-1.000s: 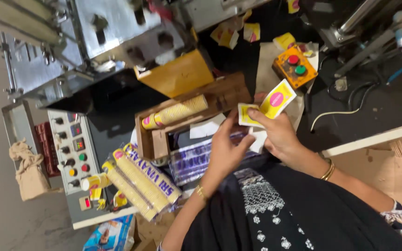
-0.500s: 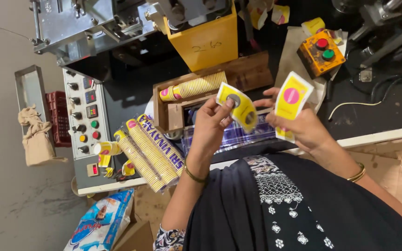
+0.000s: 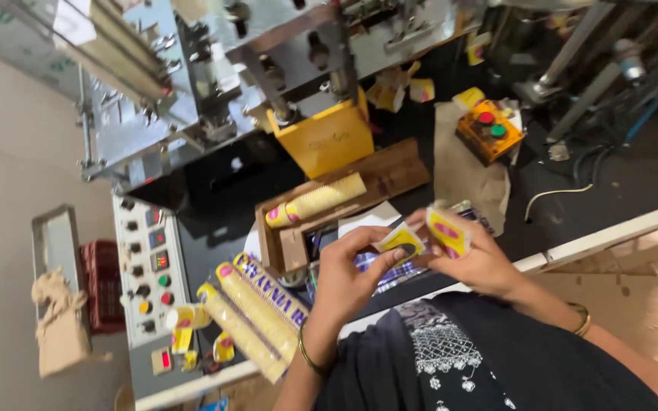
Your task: The person is packaging stacks of yellow and white paper cups into plastic sleeves, sealing them with stickers, and placing the finished packs into a cardboard shipping box.
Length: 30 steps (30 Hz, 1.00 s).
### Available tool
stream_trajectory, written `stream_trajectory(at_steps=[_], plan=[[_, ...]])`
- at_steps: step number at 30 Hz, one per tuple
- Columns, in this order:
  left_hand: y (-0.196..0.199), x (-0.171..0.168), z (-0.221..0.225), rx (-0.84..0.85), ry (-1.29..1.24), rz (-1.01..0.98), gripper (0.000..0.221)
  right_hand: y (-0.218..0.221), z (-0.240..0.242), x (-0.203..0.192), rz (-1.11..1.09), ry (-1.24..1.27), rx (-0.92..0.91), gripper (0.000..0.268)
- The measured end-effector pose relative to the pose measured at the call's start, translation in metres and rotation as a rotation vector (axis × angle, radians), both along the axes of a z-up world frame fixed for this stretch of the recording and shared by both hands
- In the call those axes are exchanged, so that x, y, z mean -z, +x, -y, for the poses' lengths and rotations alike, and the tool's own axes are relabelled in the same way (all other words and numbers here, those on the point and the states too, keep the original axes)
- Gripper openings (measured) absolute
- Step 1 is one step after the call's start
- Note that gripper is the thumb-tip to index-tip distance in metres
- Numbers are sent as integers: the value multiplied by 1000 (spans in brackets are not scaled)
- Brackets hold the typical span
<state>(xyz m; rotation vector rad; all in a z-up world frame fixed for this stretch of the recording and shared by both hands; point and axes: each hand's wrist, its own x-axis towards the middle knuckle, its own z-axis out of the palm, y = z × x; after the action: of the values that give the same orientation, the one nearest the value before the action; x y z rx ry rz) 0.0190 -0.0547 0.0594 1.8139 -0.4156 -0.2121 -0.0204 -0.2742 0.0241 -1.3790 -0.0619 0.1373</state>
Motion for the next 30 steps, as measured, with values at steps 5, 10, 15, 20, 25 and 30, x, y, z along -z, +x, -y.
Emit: stream_trajectory(at_steps=[5,10,15,20,25,30], plan=[[9,-10,-4,-96,40,284,19,-11,5,19,-15,-170,105,40],[14,-27,3,-12,187,389,17,-23,14,11,230,-313,182,36],[18,-50,-1,-80,396,629,9,-31,32,13,-33,-419,328,44],[40,-31,-20,778,-570,-195,12,-42,59,30,43,-303,535,27],[61,1,10,-19,405,241,21,-50,70,45,-18,-238,548,24],[45,-38,-6,672,-323,31,18,-50,82,52,-42,-204,520,24]])
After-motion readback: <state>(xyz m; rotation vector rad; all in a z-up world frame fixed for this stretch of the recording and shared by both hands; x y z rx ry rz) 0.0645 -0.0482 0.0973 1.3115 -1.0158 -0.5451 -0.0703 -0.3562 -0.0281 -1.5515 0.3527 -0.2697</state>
